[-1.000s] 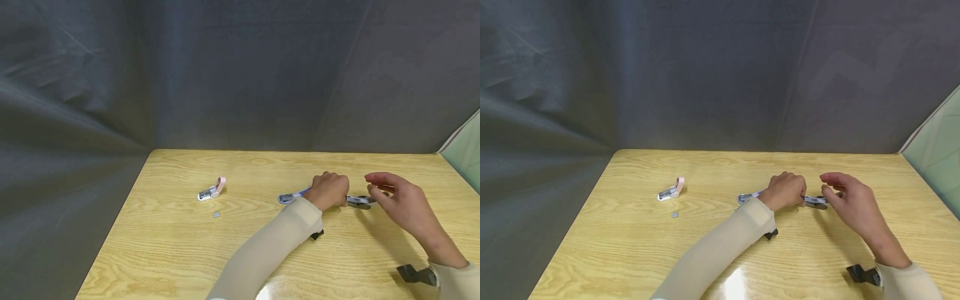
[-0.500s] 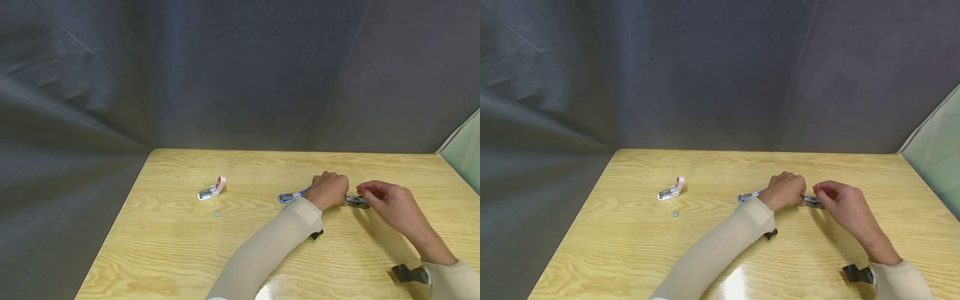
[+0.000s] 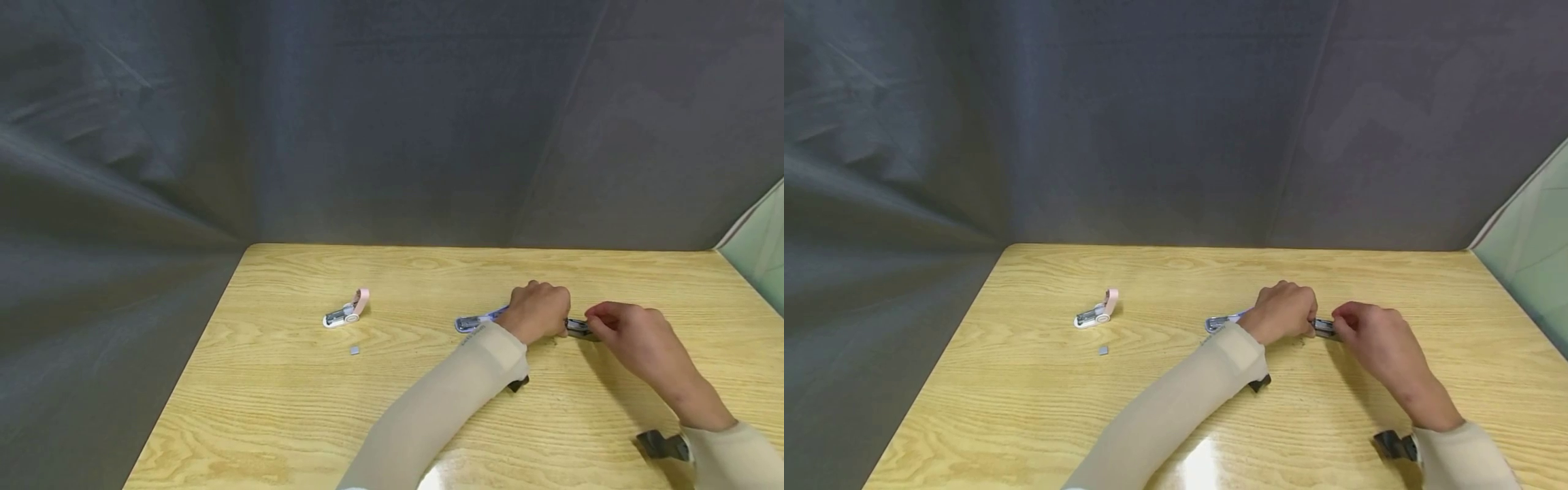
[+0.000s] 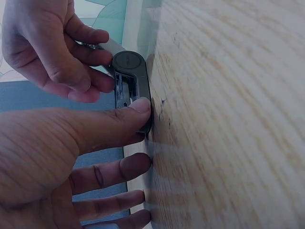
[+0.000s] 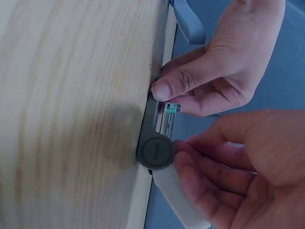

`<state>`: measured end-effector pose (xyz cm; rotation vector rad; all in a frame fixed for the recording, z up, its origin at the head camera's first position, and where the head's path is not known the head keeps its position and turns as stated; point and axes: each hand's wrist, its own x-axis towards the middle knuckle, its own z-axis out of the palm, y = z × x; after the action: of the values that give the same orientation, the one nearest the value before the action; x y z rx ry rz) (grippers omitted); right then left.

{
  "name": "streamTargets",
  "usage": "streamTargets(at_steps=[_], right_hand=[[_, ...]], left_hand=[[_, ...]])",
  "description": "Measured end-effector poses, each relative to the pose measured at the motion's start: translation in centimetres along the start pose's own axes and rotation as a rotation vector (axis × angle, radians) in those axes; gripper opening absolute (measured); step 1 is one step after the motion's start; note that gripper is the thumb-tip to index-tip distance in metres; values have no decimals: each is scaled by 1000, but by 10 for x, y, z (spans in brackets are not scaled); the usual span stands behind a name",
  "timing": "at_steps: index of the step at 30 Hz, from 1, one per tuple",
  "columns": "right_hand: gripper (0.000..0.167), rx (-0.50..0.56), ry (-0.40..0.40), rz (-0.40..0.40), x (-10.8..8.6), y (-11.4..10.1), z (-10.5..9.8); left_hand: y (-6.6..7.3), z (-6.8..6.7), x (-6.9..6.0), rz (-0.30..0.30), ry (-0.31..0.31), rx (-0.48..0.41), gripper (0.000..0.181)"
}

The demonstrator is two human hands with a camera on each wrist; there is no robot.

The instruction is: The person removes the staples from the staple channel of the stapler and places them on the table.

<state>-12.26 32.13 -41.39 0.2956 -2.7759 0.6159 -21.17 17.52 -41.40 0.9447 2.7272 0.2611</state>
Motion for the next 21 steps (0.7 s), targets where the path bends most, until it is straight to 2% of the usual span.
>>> streamTargets(at_steps=[14,21], right_hand=[[5,-50,-17,1,-1,-2,3],[4,-36,-59,9,-1,-2,2]], left_hand=[[2,0,0,-13,-2,16,18],[4,0,1,-24,-9,23,15]])
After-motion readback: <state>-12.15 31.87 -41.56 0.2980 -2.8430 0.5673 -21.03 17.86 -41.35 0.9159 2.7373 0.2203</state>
